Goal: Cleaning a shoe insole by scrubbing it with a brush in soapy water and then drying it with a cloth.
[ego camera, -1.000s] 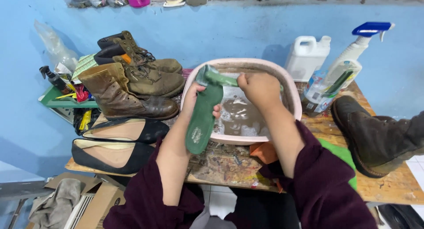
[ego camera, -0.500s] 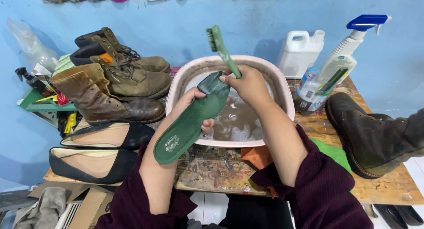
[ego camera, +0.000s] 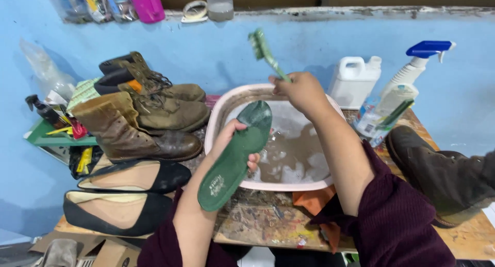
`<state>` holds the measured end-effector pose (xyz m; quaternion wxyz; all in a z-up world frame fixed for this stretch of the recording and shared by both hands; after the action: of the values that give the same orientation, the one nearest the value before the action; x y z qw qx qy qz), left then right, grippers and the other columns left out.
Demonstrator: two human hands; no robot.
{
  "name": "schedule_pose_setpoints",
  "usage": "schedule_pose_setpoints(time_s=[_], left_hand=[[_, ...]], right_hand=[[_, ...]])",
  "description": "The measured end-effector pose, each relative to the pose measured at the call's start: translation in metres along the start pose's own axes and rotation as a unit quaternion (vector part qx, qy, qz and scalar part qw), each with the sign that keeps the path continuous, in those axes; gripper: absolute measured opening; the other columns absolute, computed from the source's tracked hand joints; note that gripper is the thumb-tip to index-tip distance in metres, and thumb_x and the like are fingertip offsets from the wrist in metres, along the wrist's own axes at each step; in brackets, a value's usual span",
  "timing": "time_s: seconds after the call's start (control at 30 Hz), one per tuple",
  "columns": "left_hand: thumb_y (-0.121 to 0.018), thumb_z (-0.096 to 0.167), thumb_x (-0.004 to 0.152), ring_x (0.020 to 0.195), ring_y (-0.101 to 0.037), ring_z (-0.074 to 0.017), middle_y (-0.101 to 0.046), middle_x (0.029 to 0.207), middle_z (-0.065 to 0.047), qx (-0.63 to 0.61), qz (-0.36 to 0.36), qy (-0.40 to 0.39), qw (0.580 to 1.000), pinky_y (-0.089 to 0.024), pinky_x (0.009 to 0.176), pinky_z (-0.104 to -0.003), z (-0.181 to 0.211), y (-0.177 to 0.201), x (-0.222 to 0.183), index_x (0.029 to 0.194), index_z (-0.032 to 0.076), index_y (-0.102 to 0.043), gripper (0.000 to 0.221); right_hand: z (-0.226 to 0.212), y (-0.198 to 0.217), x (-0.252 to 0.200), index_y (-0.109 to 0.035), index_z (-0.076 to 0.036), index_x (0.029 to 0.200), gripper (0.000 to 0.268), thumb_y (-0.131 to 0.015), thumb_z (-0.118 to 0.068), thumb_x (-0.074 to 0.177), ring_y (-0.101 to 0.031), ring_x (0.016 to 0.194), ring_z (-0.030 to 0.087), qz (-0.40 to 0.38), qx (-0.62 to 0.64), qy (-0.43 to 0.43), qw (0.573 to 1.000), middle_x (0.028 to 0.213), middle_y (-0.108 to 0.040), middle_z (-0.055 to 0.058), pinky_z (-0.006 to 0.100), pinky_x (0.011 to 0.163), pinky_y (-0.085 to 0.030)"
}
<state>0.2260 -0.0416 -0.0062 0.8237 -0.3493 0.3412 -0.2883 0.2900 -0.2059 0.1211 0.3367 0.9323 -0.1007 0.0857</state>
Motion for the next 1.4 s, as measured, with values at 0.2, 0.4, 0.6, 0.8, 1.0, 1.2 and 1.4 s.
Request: schedule_pose_setpoints(time_s=[0.2,0.4,0.6,0.8,1.0,1.2,1.4], left_hand=[[-0.063,0.04,0.076,0.058,-0.054,-0.027,-0.052,0.075,-0.006,0.039,0.009,0.02,0.999,-0.043,0.055,-0.035,-0.001,-0.026,-0.015,0.083,0.012,-0.057,0.03],[-0.063,0.04,0.076,0.057,-0.053,-0.0263,-0.05,0.076,-0.005,0.066,0.024,0.043,0.997,-0.043,0.054,-0.035,-0.005,-0.028,-0.015,0.085,0.011,-0.055,0.031],[-0.062,0.038,0.077,0.055,-0.053,-0.0253,-0.047,0.075,-0.004,0.079,0.028,0.029,0.996,-0.043,0.053,-0.034,-0.007,-0.033,-0.019,0.084,0.012,-0.055,0.028],[-0.062,0.037,0.077,0.055,-0.052,-0.0267,-0.046,0.075,-0.006,0.076,0.026,0.014,0.997,-0.043,0.053,-0.036,-0.006,-0.035,-0.023,0.084,0.01,-0.055,0.028],[-0.059,0.046,0.073,0.058,-0.054,-0.0222,-0.063,0.092,-0.007,-0.015,-0.004,-0.052,0.999,-0.043,0.054,-0.034,0.005,-0.004,-0.007,0.099,0.011,-0.061,0.044],[-0.055,0.048,0.071,0.073,-0.054,-0.019,-0.056,0.148,-0.001,-0.123,-0.148,-0.108,0.975,-0.043,0.065,-0.031,0.023,0.037,0.007,0.14,0.01,-0.054,0.079],[-0.052,0.05,0.074,0.079,-0.057,-0.0203,-0.038,0.165,-0.001,-0.144,-0.191,-0.134,0.962,-0.045,0.07,-0.033,0.027,0.045,0.01,0.159,0.01,-0.036,0.095]], right_hand=[[-0.026,-0.021,-0.037,-0.081,-0.016,0.109,0.026,-0.077,-0.027,0.086,-0.07,0.11,0.038,-0.15,0.059,0.041,0.986,0.104,-0.079,0.017,0.044,0.101,-0.048],[-0.006,-0.029,-0.029,-0.082,-0.015,0.101,0.023,-0.082,-0.026,0.082,-0.063,0.085,0.022,-0.142,0.092,0.055,0.984,0.07,-0.063,0.006,0.034,0.085,-0.049],[0.006,-0.034,-0.024,-0.081,-0.013,0.097,0.022,-0.085,-0.026,0.08,-0.06,0.076,0.017,-0.13,0.111,0.03,0.985,0.066,-0.059,0.0,0.03,0.082,-0.048],[0.036,-0.031,-0.003,-0.08,-0.015,0.092,0.01,-0.082,-0.022,0.085,-0.056,0.072,0.014,-0.087,0.118,0.011,0.989,0.066,-0.058,-0.003,0.028,0.079,-0.043],[0.06,-0.007,0.007,-0.079,-0.025,0.073,0.016,-0.068,-0.028,0.085,-0.061,0.06,0.022,0.004,-0.053,-0.036,0.998,0.059,-0.063,0.001,0.035,0.068,-0.048],[0.034,-0.007,-0.024,-0.079,-0.001,0.106,0.034,-0.068,-0.029,0.09,-0.072,0.102,0.04,-0.089,-0.179,-0.087,0.976,0.094,-0.075,0.021,0.052,0.093,-0.052],[0.091,-0.029,0.007,-0.081,-0.008,0.11,0.028,-0.077,-0.014,0.083,-0.072,0.1,0.036,-0.116,-0.288,-0.076,0.948,0.098,-0.076,0.019,0.05,0.087,-0.055]])
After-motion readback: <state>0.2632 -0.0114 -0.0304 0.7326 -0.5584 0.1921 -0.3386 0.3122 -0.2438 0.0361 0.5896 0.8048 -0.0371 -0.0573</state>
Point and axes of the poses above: each hand's wrist, its own x-axis towards the middle knuckle, its own y-axis out of the back of the hand, z = x × y, the point moved 7 cm from there along x, towards the middle knuckle
